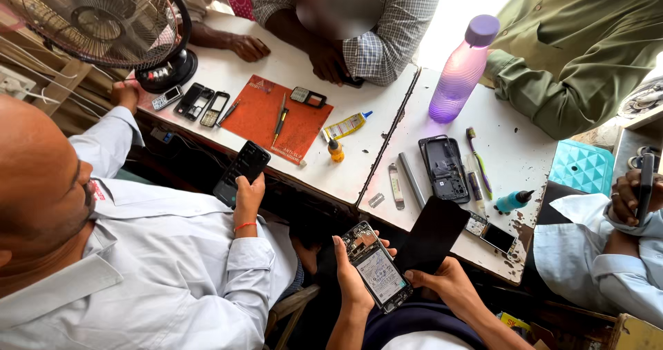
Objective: The person removes a protective film from a smartphone battery and places it into the phone chassis. They then handle the phone's back cover and internal components while seated at a workbench.
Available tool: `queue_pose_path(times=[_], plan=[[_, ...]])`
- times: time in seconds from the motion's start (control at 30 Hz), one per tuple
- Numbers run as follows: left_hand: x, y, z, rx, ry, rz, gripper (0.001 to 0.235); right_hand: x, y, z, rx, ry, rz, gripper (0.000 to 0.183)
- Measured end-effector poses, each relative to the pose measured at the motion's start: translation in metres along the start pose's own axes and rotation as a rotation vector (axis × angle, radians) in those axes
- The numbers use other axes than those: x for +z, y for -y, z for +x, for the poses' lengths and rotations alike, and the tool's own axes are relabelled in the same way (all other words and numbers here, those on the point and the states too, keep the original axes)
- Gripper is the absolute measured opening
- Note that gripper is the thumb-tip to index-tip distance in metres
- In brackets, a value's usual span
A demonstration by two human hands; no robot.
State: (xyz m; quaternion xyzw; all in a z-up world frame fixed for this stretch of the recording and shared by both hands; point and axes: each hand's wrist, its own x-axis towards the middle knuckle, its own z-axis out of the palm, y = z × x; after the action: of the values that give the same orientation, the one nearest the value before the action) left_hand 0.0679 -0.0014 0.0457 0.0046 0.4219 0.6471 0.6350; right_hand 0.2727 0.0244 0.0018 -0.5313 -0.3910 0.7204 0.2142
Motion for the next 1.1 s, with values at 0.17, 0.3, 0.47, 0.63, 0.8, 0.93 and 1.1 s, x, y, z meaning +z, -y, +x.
queue_pose_path(times=[0.17, 0.3, 0.47, 0.63, 0.8, 0.93, 1.1], plan=[[-0.002, 0.004, -0.004, -0.020, -0.027, 0.002, 0.089, -0.001, 0.000, -0.002, 0.018, -0.001, 0.011, 0.018], [-0.002, 0.004, -0.006, -0.010, -0.018, -0.012, 0.088, 0.002, 0.004, -0.004, 0.076, -0.026, 0.015, 0.017], [-0.005, 0.004, -0.006, -0.020, -0.020, -0.005, 0.089, 0.005, 0.005, -0.005, 0.129, -0.028, 0.008, 0.019], [-0.005, 0.003, -0.005, 0.002, 0.000, -0.010, 0.088, 0.008, 0.003, -0.008, 0.059, -0.014, 0.007, 0.021], [-0.001, -0.001, -0.006, -0.035, -0.050, 0.032, 0.089, 0.006, 0.002, -0.005, -0.029, 0.021, 0.078, 0.021], [-0.004, 0.001, -0.010, -0.028, -0.027, 0.026, 0.088, 0.007, -0.006, -0.007, -0.006, 0.042, 0.030, 0.026], [-0.011, -0.002, -0.012, -0.011, -0.083, 0.016, 0.090, -0.006, 0.010, -0.003, -0.170, -0.067, 0.113, 0.046]])
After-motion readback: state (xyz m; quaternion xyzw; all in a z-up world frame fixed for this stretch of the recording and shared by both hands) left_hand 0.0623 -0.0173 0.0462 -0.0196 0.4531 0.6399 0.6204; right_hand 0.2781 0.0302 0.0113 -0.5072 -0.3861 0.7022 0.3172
